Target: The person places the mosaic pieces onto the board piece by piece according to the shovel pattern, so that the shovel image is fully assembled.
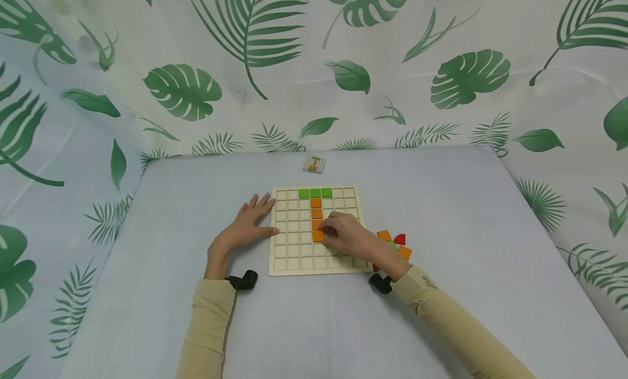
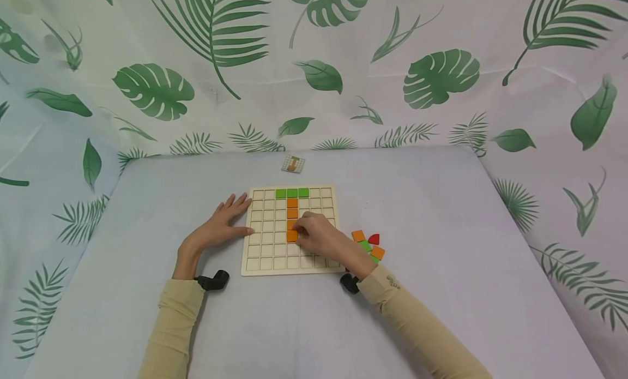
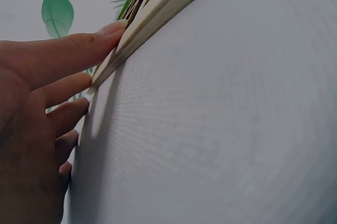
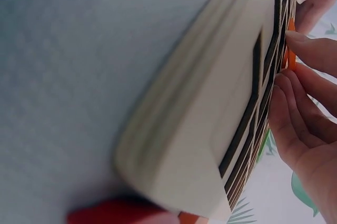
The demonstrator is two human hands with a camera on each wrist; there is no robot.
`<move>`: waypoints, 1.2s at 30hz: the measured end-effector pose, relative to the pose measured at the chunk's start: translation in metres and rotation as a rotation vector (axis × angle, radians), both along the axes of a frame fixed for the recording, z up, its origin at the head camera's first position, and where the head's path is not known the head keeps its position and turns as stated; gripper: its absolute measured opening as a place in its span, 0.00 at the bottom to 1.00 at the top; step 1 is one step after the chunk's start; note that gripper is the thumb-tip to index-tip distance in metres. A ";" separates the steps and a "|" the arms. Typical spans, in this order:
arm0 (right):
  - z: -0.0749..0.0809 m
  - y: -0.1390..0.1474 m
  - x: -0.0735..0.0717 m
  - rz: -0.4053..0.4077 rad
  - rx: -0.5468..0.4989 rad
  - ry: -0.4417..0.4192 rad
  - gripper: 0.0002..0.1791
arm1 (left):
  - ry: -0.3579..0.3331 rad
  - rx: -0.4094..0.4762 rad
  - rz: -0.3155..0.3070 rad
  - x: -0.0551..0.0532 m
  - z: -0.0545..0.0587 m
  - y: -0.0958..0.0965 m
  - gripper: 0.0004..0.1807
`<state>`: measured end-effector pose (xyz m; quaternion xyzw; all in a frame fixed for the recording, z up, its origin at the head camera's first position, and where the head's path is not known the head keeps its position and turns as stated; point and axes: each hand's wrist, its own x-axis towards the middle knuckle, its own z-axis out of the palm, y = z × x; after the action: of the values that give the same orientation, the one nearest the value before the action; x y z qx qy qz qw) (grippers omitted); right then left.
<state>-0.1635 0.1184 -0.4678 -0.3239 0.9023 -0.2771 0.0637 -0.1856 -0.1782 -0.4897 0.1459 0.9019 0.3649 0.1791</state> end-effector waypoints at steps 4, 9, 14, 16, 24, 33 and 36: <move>-0.002 -0.001 -0.001 -0.002 -0.008 -0.008 0.12 | 0.007 0.003 0.001 0.000 -0.001 -0.002 0.48; -0.002 0.000 -0.002 0.004 -0.009 -0.018 0.12 | 0.014 0.004 0.001 0.000 -0.001 -0.003 0.48; -0.003 0.002 -0.003 0.006 -0.058 -0.016 0.12 | 0.009 0.004 0.004 0.001 0.000 -0.003 0.48; -0.004 0.004 -0.003 0.013 -0.089 0.000 0.11 | 0.011 0.007 0.004 0.001 -0.001 -0.003 0.48; -0.007 0.019 -0.005 0.017 -0.191 0.005 0.11 | 0.009 0.006 0.009 0.001 0.000 -0.002 0.48; 0.002 0.044 0.003 -0.045 -0.163 -0.082 0.12 | -0.002 0.015 0.001 0.000 0.000 0.001 0.48; 0.003 0.051 0.004 -0.048 -0.159 -0.084 0.12 | -0.001 0.011 0.008 0.000 -0.001 0.001 0.48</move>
<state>-0.1593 0.1693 -0.4644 -0.2944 0.8816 -0.3625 0.0691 -0.1856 -0.1775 -0.4910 0.1432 0.9004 0.3705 0.1776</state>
